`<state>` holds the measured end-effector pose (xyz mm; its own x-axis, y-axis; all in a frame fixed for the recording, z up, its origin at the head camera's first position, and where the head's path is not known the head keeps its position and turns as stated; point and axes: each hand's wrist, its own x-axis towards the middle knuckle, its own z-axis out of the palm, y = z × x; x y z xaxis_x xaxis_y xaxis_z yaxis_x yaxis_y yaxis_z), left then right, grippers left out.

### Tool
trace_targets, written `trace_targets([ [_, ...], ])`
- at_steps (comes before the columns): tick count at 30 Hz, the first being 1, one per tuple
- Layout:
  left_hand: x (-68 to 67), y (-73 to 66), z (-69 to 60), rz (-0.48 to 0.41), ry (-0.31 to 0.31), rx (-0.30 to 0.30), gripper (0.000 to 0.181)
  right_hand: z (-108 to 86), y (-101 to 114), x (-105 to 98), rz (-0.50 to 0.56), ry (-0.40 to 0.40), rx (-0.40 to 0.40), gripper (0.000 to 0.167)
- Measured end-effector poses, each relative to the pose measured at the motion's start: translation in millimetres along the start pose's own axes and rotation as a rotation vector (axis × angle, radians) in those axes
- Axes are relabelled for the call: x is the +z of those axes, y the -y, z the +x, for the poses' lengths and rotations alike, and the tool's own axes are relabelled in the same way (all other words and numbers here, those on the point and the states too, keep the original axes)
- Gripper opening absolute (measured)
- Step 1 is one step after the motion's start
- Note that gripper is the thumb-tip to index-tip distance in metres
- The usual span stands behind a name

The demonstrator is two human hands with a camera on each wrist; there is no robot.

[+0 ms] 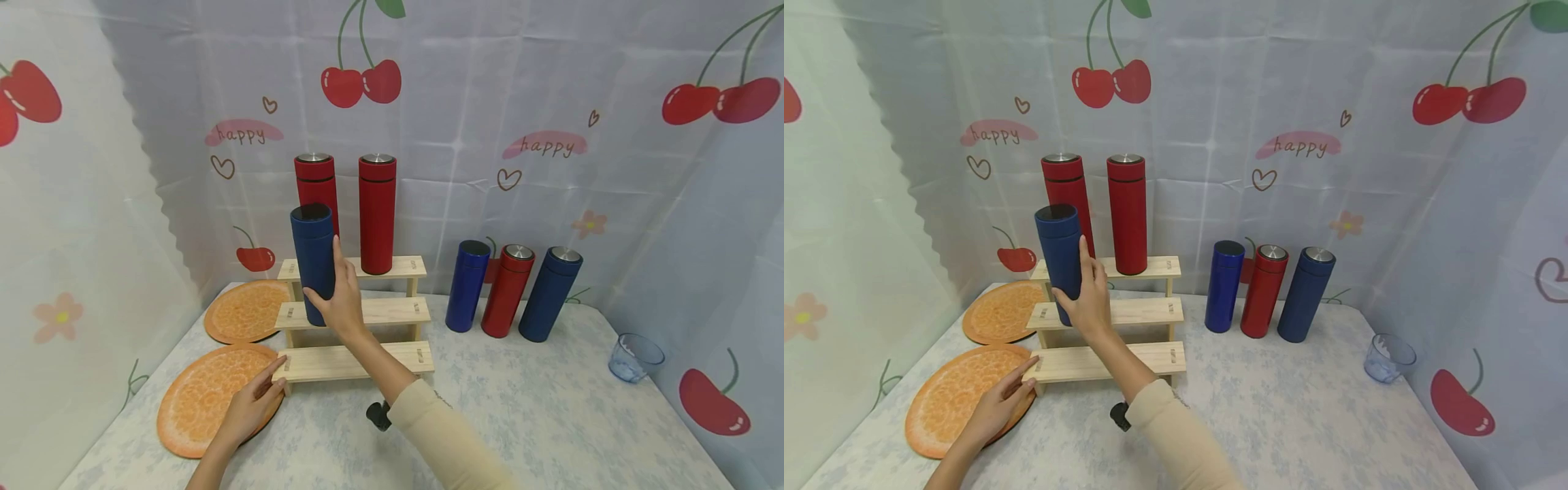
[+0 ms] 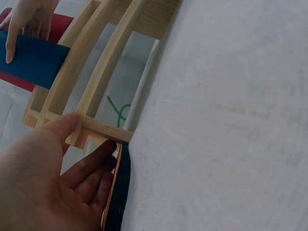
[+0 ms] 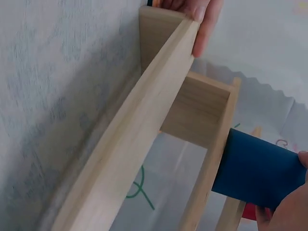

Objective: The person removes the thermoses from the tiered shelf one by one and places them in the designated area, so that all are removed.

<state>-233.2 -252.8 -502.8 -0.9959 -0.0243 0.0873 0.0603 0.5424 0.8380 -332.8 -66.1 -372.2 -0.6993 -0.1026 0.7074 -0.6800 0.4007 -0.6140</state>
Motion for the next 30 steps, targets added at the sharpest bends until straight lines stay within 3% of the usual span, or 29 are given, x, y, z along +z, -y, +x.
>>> trace_targets([
  [13,-1.2,-1.4,0.4,-0.002,0.013,-0.025,0.053,-32.9,-2.6,-35.7,0.046,-0.088,-0.091,0.098],
  [24,2.1,-0.6,1.7,-0.011,0.010,-0.027,0.054,-50.0,-29.7,-100.2,-0.010,-0.233,-0.160,0.100],
  [30,0.2,-1.7,0.7,0.001,0.007,-0.051,0.055,-54.0,-43.5,-140.4,-0.010,-0.338,-0.118,0.101],
])
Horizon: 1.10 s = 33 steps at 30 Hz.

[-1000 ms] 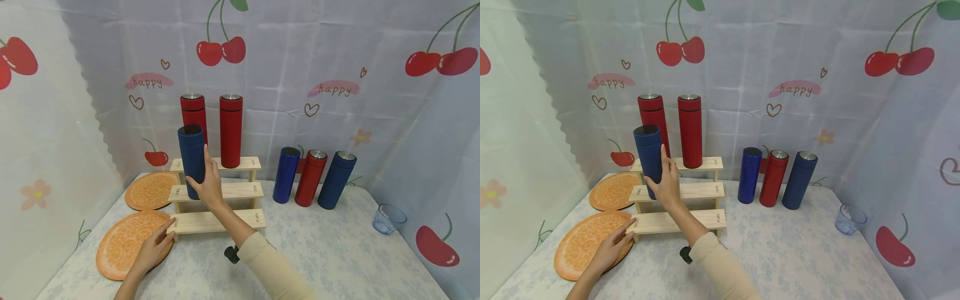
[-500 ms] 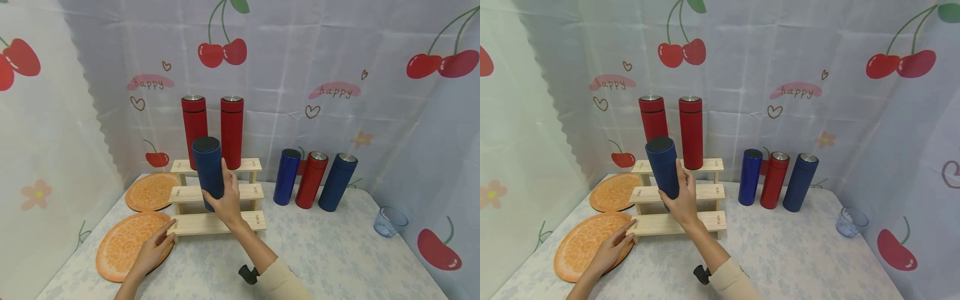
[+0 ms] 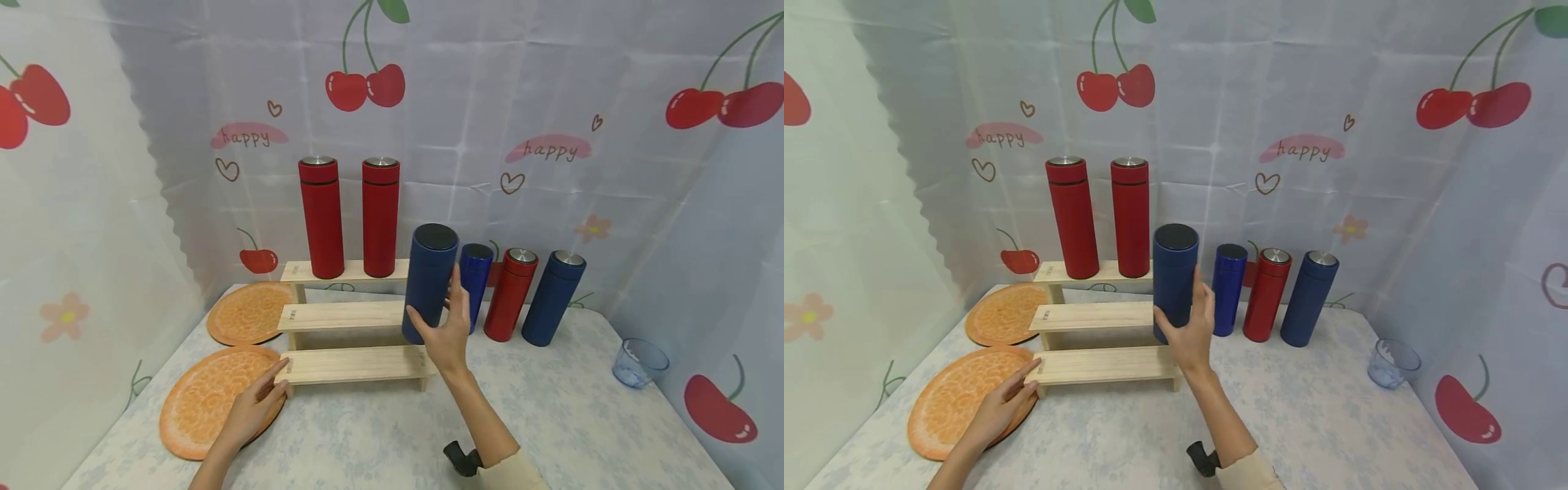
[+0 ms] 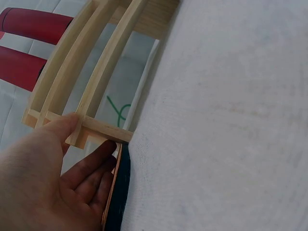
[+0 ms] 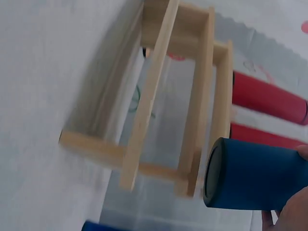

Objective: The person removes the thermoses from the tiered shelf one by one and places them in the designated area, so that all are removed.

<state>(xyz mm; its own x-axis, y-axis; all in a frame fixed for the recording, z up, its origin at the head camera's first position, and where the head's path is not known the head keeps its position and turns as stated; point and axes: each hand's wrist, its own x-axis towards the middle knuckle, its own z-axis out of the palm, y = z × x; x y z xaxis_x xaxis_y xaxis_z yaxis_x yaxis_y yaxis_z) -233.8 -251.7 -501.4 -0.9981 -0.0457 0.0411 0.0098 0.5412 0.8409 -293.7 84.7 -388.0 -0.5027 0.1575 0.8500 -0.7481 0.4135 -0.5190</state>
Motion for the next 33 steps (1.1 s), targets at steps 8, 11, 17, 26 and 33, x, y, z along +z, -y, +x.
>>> trace_targets([
  [8,-0.6,-1.8,0.7,-0.011,0.003,0.012,0.056,13.0,-32.2,-61.5,-0.193,-0.146,0.031,0.098],
  [11,-1.5,-1.4,-0.1,-0.005,-0.001,0.012,0.056,14.3,-47.5,-82.6,-0.246,-0.214,0.025,0.096],
  [17,-1.9,-0.3,-1.1,-0.005,0.001,0.016,0.055,10.3,-72.2,-121.7,-0.369,-0.314,0.060,0.090],
  [26,-1.8,0.4,-0.8,-0.004,-0.002,0.011,0.055,-5.0,-100.8,-158.0,-0.454,-0.402,0.199,0.092],
  [33,-1.2,0.5,-0.4,-0.005,-0.004,0.012,0.054,-19.6,-118.3,-168.0,-0.461,-0.386,0.232,0.094],
])
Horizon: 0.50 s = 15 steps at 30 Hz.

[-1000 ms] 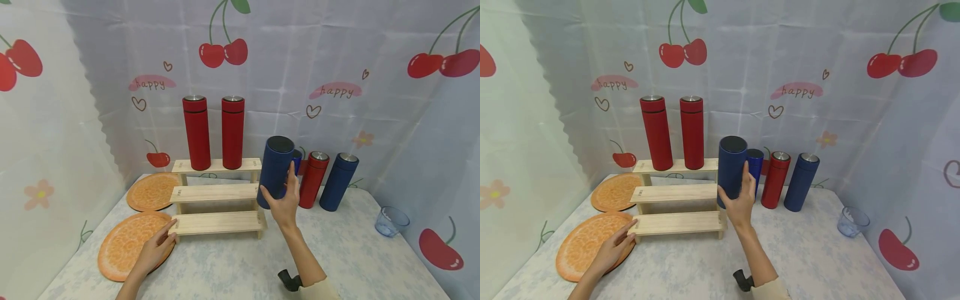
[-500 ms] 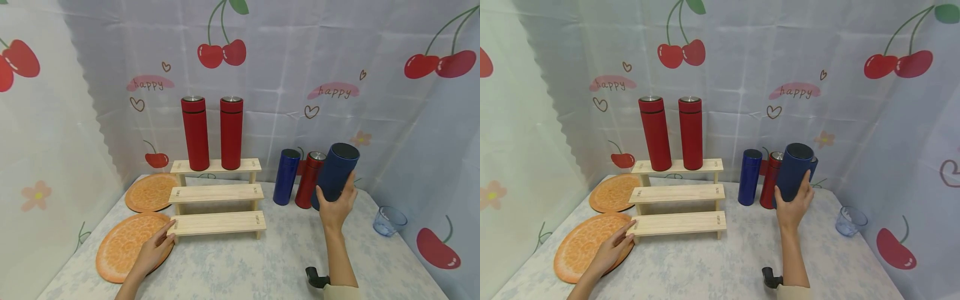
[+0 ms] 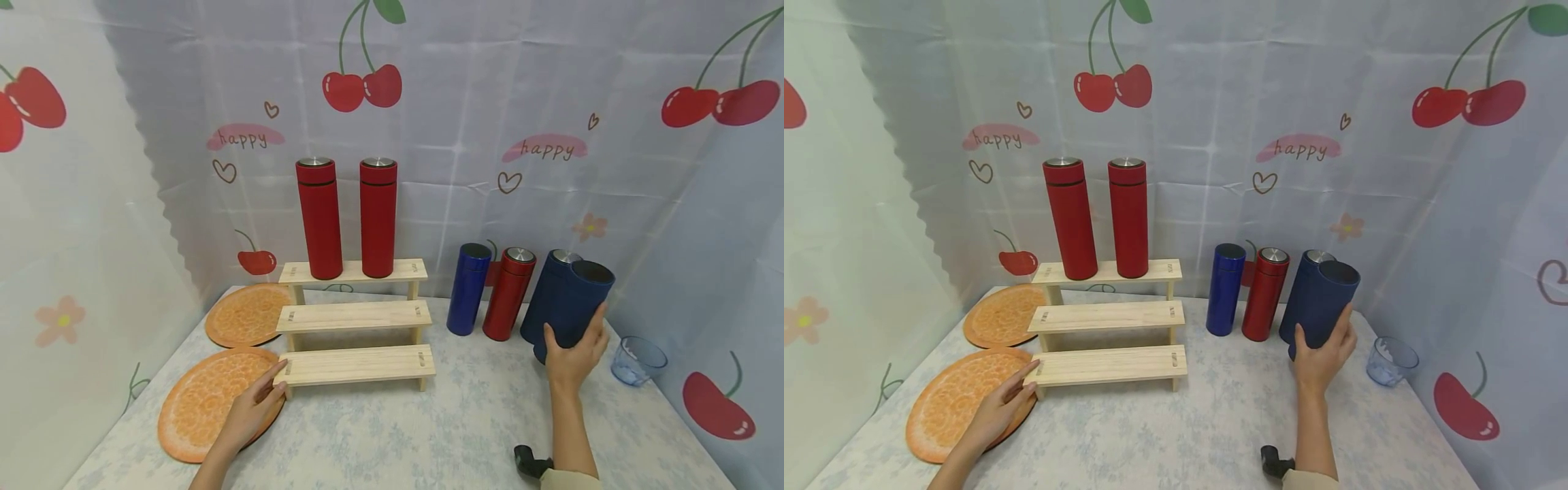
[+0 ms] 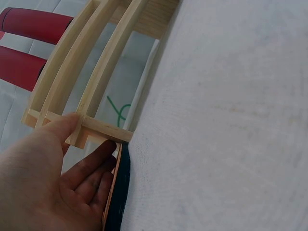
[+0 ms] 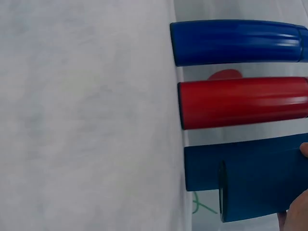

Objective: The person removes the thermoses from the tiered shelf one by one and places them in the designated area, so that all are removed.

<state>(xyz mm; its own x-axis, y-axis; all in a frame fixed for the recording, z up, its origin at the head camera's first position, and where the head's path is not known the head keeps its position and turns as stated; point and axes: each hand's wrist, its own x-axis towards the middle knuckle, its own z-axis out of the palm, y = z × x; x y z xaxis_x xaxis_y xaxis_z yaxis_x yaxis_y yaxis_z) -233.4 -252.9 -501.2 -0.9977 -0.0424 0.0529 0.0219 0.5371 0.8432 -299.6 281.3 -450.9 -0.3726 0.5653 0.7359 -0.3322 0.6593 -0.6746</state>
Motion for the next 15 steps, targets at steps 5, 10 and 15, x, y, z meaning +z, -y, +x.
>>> trace_targets([
  [5,1.0,1.2,-0.1,-0.002,-0.002,0.001,0.054,-6.5,-10.2,-0.1,-0.003,0.013,0.027,0.095],
  [10,0.3,0.6,-0.4,-0.008,0.005,0.000,0.055,-11.1,-17.6,1.1,-0.015,0.016,0.054,0.097],
  [15,-0.4,-0.4,-1.3,-0.019,0.008,0.007,0.056,-15.1,-25.0,1.7,-0.029,0.022,0.076,0.097],
])
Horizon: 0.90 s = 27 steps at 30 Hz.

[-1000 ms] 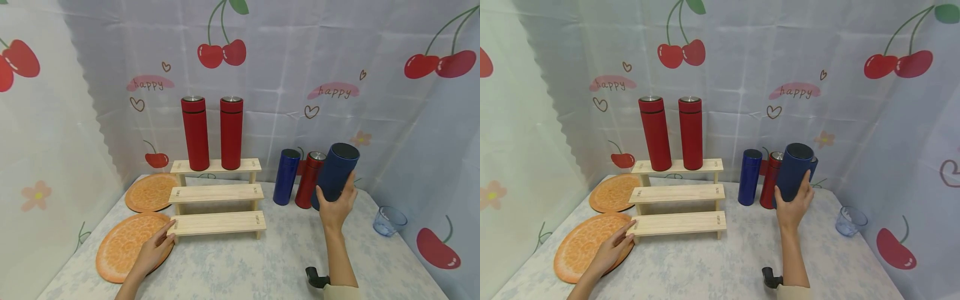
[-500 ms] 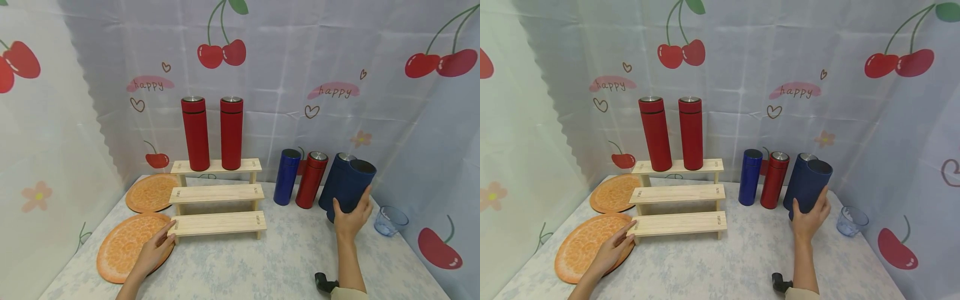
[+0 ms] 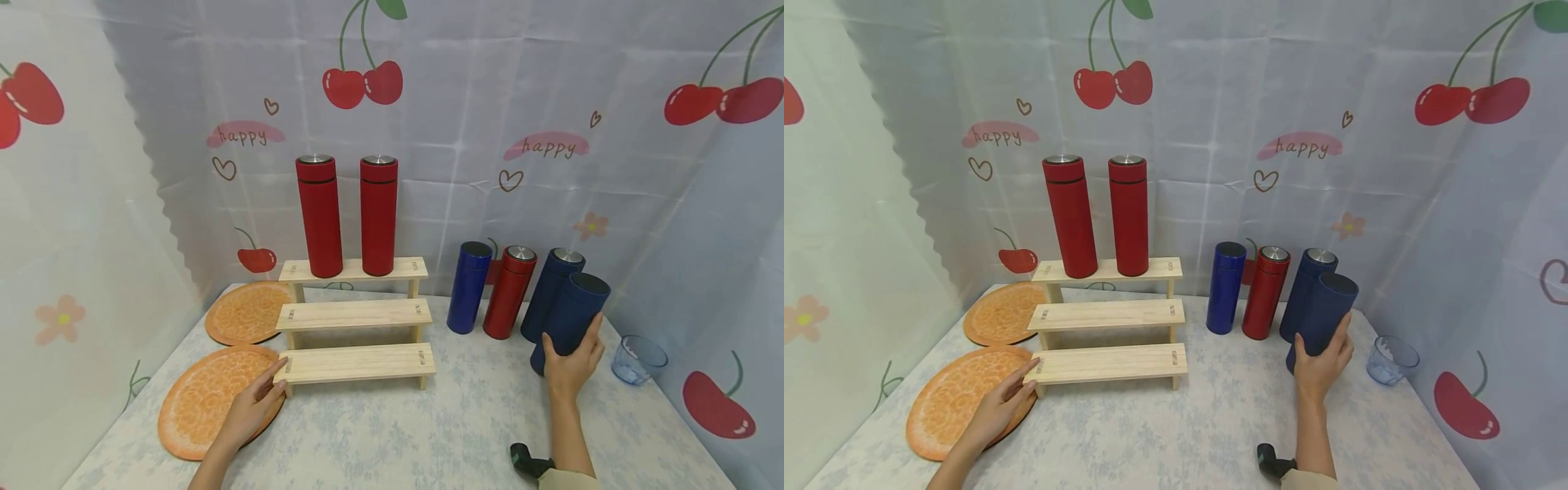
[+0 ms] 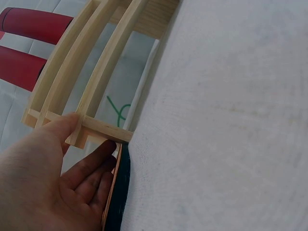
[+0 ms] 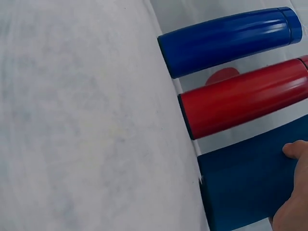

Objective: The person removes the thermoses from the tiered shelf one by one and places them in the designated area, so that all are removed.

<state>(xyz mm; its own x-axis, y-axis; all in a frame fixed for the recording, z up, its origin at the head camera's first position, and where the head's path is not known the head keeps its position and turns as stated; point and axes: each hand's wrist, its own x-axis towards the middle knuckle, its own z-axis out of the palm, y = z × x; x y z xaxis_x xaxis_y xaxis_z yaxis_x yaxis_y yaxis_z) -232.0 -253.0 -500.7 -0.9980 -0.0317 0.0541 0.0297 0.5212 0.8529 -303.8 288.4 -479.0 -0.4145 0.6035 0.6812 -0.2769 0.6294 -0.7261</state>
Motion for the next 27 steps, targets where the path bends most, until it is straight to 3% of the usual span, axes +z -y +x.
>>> trace_targets([
  [9,-0.2,0.5,-0.1,-0.007,-0.002,0.002,0.056,-3.4,-5.1,1.2,-0.024,0.007,-0.037,0.096],
  [20,-0.3,-2.2,0.0,-0.008,0.001,-0.004,0.056,-3.2,-9.3,2.5,-0.016,-0.003,-0.013,0.095],
  [27,-0.8,-3.5,-0.9,-0.007,-0.002,-0.002,0.055,-0.8,0.3,0.7,0.113,-0.083,-0.042,0.089],
])
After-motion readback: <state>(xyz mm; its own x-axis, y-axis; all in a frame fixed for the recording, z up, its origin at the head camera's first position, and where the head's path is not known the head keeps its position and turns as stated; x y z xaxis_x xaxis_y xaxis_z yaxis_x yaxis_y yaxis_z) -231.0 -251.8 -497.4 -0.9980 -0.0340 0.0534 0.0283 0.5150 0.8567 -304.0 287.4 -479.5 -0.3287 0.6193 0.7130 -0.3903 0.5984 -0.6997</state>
